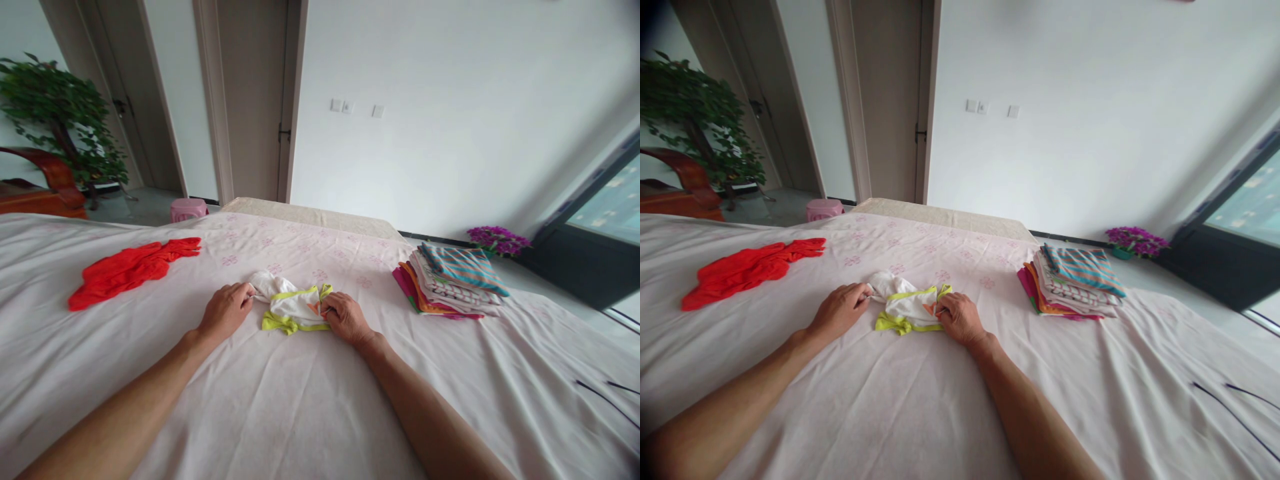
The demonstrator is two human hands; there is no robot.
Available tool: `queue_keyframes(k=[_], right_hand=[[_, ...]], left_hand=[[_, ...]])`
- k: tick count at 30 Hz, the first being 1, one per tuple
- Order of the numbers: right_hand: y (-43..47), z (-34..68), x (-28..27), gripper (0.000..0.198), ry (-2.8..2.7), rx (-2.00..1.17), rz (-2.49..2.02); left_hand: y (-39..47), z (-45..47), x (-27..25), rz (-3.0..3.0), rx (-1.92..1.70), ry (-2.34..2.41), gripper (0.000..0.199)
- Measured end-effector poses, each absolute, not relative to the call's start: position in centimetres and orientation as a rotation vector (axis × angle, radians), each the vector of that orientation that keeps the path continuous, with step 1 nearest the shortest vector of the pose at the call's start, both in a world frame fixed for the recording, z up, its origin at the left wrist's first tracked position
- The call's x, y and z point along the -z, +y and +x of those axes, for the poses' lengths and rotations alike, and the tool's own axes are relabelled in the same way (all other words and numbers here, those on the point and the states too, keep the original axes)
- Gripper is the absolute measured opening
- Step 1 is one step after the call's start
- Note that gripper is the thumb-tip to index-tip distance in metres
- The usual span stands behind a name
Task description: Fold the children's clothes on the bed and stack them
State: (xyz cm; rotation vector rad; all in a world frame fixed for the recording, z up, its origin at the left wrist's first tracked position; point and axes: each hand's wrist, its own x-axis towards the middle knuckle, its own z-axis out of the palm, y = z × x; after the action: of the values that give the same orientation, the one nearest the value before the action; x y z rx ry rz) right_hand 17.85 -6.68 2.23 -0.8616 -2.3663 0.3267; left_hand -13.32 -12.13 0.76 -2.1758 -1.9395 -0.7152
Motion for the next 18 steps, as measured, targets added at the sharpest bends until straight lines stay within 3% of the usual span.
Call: queue_keyframes(k=[18], right_hand=[[-6.63,17.80,-2.05,0.021,-2.366,-0.315,-0.865]], left_hand=[[-12.03,-13.42,-0.42,-2.177,0.743,-1.913,0.012]])
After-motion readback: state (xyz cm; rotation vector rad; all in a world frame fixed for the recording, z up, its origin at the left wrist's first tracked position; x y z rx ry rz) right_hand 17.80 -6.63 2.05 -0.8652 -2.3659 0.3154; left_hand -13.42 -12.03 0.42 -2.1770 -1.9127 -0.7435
